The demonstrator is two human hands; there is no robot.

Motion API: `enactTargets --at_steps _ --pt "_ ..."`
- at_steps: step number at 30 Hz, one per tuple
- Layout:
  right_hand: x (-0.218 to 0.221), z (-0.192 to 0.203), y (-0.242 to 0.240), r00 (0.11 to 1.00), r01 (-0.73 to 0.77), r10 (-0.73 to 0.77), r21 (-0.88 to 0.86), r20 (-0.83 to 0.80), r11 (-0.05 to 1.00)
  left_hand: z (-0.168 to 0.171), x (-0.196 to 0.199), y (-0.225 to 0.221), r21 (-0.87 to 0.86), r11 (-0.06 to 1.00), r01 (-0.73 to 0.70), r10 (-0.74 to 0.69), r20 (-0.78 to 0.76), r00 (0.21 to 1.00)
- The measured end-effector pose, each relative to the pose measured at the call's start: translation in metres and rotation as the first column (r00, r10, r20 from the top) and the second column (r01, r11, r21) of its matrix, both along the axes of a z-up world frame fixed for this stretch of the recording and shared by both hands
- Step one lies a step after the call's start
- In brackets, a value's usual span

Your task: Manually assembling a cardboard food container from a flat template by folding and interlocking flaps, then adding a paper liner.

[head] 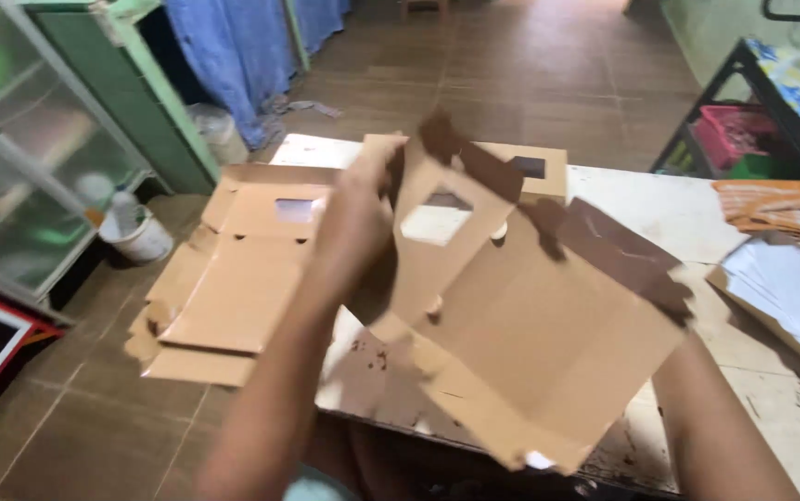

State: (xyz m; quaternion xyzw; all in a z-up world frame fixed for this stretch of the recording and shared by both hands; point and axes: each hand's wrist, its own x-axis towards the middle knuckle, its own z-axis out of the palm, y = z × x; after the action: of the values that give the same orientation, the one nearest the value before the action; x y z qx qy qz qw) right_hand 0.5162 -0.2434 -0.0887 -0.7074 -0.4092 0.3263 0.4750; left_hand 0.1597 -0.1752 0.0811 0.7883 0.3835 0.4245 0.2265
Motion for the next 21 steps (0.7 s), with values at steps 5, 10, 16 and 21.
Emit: enactTargets --at_steps 5,10,16,21 --pt "0.03 0.012 -0.025 0.986 0.006 -0.005 0.006 -0.166 1.0 -0.118 0.038 0.041 -0.265 0.951 -0.158 0.053 -0.366 0.929" --pt "0.007 0.049 -0.034 0.993 -0.008 0.028 -0.174 0.111 0.985 -0.151 0.051 0.046 -0.24 0.948 -0.209 0.049 -0.539 0.841" --pt "0.011 0.025 -0.017 0.897 -0.086 0.182 -0.244 0.404 0.966 -0.109 0.081 -0.012 0.124 0.988 0.096 -0.001 -0.606 0.795" --pt "0.007 0.027 -0.018 0.824 -0.151 0.174 -0.086 0.539 0.985 -0.137 0.133 -0.048 -0.143 0.941 0.306 -0.3 -0.772 0.56"
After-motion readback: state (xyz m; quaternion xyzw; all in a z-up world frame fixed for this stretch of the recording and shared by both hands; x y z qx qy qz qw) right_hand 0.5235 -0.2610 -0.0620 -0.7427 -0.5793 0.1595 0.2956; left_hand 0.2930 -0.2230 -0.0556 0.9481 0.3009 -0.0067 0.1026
